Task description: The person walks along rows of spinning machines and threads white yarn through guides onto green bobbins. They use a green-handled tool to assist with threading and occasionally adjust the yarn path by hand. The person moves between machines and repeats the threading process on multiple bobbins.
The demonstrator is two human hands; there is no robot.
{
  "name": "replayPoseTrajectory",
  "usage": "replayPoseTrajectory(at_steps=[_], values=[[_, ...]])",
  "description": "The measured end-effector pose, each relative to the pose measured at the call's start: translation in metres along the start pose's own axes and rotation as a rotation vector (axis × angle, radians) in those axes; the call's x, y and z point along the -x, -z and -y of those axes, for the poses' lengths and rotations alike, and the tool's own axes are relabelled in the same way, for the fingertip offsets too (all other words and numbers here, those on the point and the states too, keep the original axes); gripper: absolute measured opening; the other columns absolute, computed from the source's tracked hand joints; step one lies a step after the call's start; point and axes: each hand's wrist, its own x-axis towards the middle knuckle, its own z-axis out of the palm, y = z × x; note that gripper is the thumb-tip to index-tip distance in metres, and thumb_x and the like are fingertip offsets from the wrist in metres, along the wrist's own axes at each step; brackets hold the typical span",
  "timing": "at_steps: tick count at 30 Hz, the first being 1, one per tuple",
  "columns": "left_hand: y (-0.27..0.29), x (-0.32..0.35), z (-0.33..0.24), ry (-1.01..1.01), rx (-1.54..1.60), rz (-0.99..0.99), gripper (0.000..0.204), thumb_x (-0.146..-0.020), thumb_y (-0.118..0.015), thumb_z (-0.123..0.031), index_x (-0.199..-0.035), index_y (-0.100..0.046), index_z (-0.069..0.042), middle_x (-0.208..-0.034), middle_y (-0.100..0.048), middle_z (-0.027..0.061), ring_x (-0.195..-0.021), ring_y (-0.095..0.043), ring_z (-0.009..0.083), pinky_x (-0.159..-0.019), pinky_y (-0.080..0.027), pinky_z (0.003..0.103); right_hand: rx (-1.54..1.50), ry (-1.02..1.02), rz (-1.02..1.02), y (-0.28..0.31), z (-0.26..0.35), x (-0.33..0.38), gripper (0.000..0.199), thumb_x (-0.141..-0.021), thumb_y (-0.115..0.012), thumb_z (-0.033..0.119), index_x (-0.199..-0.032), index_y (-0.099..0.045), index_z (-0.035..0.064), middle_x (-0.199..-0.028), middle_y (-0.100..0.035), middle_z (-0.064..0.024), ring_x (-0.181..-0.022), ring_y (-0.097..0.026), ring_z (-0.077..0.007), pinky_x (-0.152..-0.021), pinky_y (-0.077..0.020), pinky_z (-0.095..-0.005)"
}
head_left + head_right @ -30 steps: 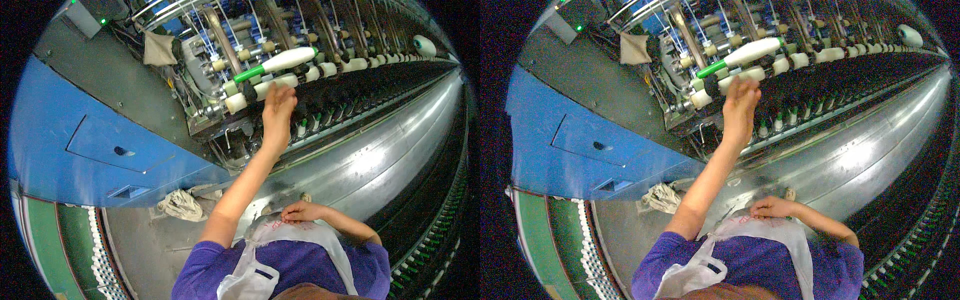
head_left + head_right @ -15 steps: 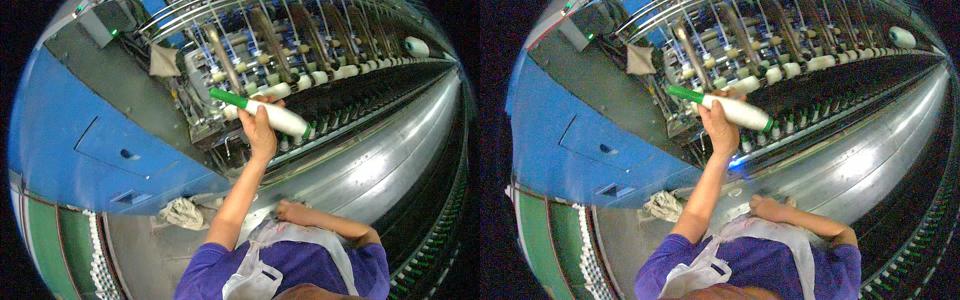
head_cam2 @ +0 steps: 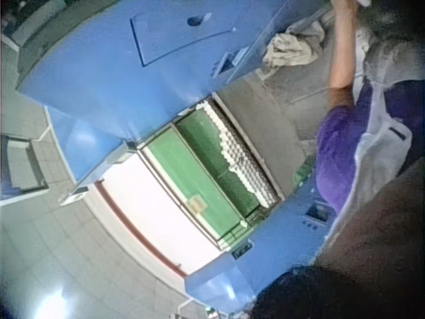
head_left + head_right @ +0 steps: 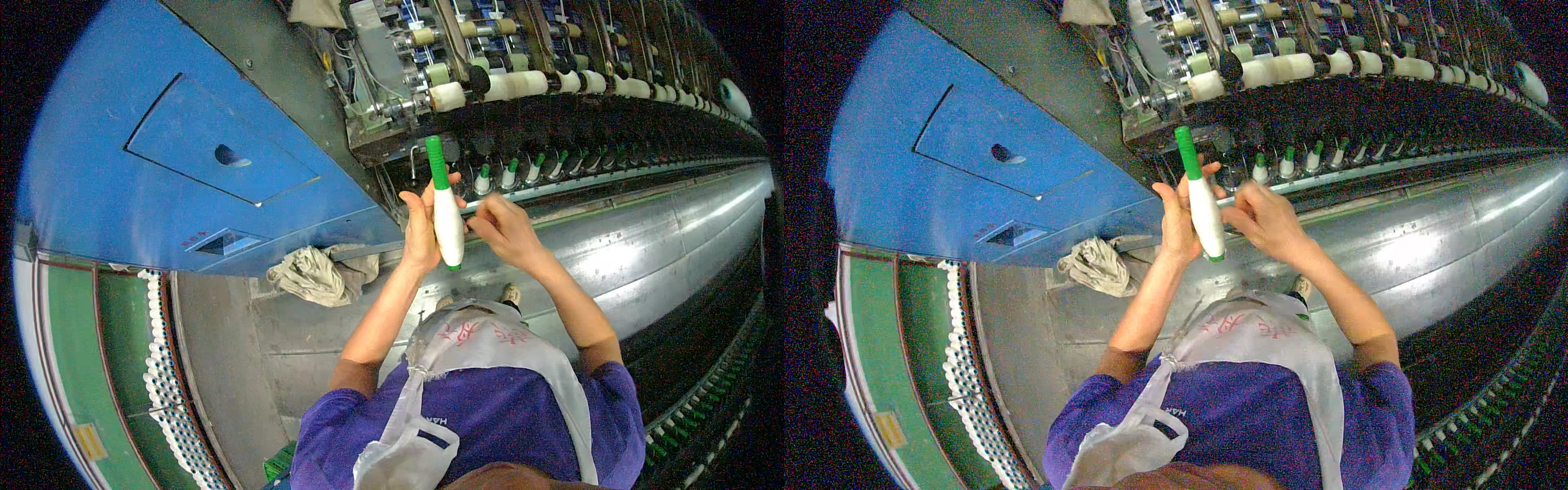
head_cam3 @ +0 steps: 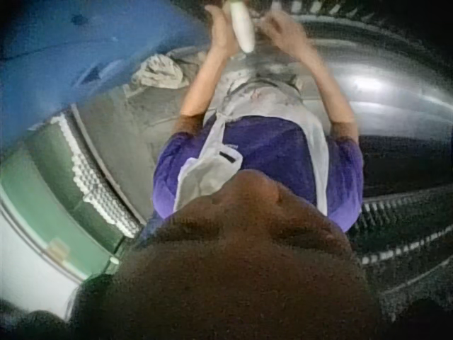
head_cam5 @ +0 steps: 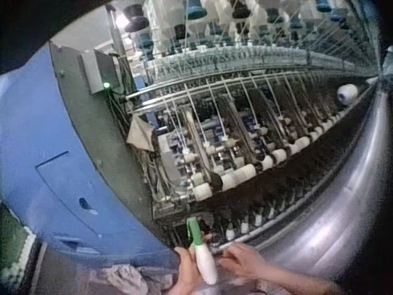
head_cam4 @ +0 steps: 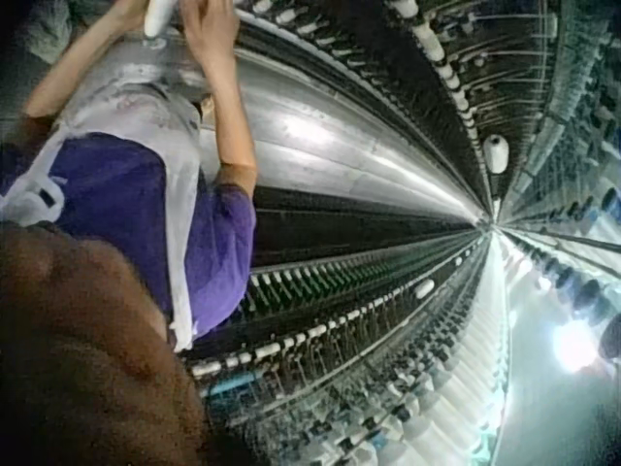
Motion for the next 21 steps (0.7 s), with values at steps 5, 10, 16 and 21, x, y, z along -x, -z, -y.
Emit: replayPoseTrajectory(at_steps=[5, 10, 16, 21], values=[[0.011, 0.017, 0.013, -0.09, -0.451, -0.013, 0.089, -0.078, -0.01, -0.071, -0.137, -0.023, -0.006, -0.123, -0.045, 0.0088, -0.11, -0.044, 0.0191, -0.094, -0.033, 0.03, 0.143, 0.398, -0.225, -0.03, 0.01, -0.026, 0.026, -0.077, -0.063, 0.025, -0.071, -0.049, 0.004, -0.065, -0.052, -0.0112, -0.06, -0.055, -0.0284, -0.051, -0.0423, -0.0382], [0.031, 0.025, 0.019, -0.09, -0.81, 0.056, 0.077, -0.087, -0.032, -0.058, -0.139, -0.013, -0.005, -0.135, -0.033, 0.017, -0.123, -0.033, 0.0255, -0.099, -0.028, 0.032, 0.296, 0.406, -0.262, -0.054, -0.013, -0.015, 0.019, -0.079, -0.058, 0.016, -0.068, -0.047, 0.0056, -0.06, -0.05, -0.0094, -0.053, -0.052, -0.0289, -0.046, -0.0399, -0.0388], [0.047, 0.024, 0.044, 0.004, -0.879, 0.102, 0.072, -0.085, -0.053, -0.034, -0.139, -0.013, -0.007, -0.132, -0.036, 0.0221, -0.122, -0.036, 0.032, -0.098, -0.031, 0.034, 0.366, 0.274, -0.158, -0.06, -0.031, -0.011, 0.008, -0.079, -0.054, 0.011, -0.074, -0.048, 0.0063, -0.073, -0.05, -0.0107, -0.071, -0.052, -0.0316, -0.057, -0.0432, -0.0412], [0.063, 0.029, 0.059, 0.09, -1.215, 0.17, 0.083, -0.077, -0.062, -0.042, -0.138, -0.016, -0.009, -0.125, -0.042, 0.026, -0.11, -0.046, 0.0401, -0.089, -0.039, 0.042, 0.551, 0.173, -0.334, -0.061, -0.091, -0.013, 0.007, -0.08, -0.053, 0.014, -0.077, -0.052, 0.0073, -0.079, -0.055, -0.0089, -0.071, -0.056, -0.0286, -0.058, -0.0464, -0.0385]])
